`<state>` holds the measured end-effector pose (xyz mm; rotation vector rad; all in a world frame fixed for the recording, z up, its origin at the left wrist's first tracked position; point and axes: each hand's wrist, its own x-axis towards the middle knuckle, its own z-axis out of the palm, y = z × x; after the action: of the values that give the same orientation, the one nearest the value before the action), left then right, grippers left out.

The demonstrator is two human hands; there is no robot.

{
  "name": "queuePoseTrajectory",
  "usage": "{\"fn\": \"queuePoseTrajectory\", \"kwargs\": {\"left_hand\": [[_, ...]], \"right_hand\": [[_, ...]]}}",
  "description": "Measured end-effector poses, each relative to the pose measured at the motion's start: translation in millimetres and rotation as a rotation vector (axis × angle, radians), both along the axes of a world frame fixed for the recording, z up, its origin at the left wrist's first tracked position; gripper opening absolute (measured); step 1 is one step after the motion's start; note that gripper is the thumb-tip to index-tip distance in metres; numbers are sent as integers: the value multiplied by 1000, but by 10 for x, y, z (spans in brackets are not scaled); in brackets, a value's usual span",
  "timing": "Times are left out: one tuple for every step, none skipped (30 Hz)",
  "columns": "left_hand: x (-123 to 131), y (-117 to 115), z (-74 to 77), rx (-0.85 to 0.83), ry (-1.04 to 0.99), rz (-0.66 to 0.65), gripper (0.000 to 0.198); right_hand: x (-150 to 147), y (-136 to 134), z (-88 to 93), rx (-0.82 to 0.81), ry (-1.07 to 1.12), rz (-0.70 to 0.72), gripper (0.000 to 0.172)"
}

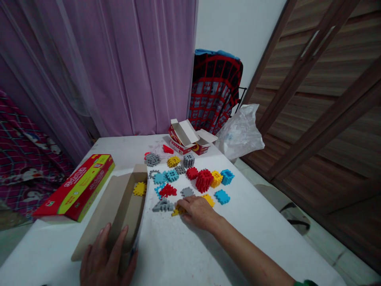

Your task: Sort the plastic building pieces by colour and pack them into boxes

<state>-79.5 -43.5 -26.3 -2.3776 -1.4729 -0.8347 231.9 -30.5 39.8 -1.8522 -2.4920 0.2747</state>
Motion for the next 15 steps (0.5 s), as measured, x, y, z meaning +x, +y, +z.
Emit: {"fn": "queuePoseTrajectory", "kwargs": {"left_hand": [[-5,1,-4,-1,1,-3,84],[-6,1,-6,-7,-1,-2,85],[-4,-1,-7,-12,-6,1,84],[-1,-3,-7,-17,-12,4,84],[2,-6,-9,-22,-20,5,84],[6,-8,-13,-28,-27,4,83],[8,-9,-19,-35,-36,7,83],[9,-9,-28,-41,-43,8,83],[9,-8,-36,-43,-48,8,83],[8,-7,-44,-39,-50,7,82],[8,-5,-49,-32,-51,4,82],[7,-4,-50,-25,-51,2,82],[8,-4,-47,-18,-46,-2,81],[9,-5,-40,-12,-39,-7,81],[10,-6,-30,-6,-31,-10,81]], "right_hand": [[5,-9,19,-7,-13,-12,37],[33,-24,42,-13,-25,-25,37],[86,-43,64,-15,-36,-46,36],[161,-64,85,-17,-46,-72,36],[255,-85,102,-19,-57,-98,37],[363,-105,113,-24,-70,-118,39],[475,-123,116,-33,-81,-124,42],[585,-136,113,-44,-90,-116,45],[685,-144,102,-56,-94,-99,48],[770,-148,87,-69,-96,-77,51],[837,-146,67,-78,-93,-60,53],[884,-141,45,-86,-87,-49,54],[913,-132,24,-94,-80,-42,55],[928,-122,4,-102,-74,-41,56],[932,-113,-13,-111,-69,-45,57]]}}
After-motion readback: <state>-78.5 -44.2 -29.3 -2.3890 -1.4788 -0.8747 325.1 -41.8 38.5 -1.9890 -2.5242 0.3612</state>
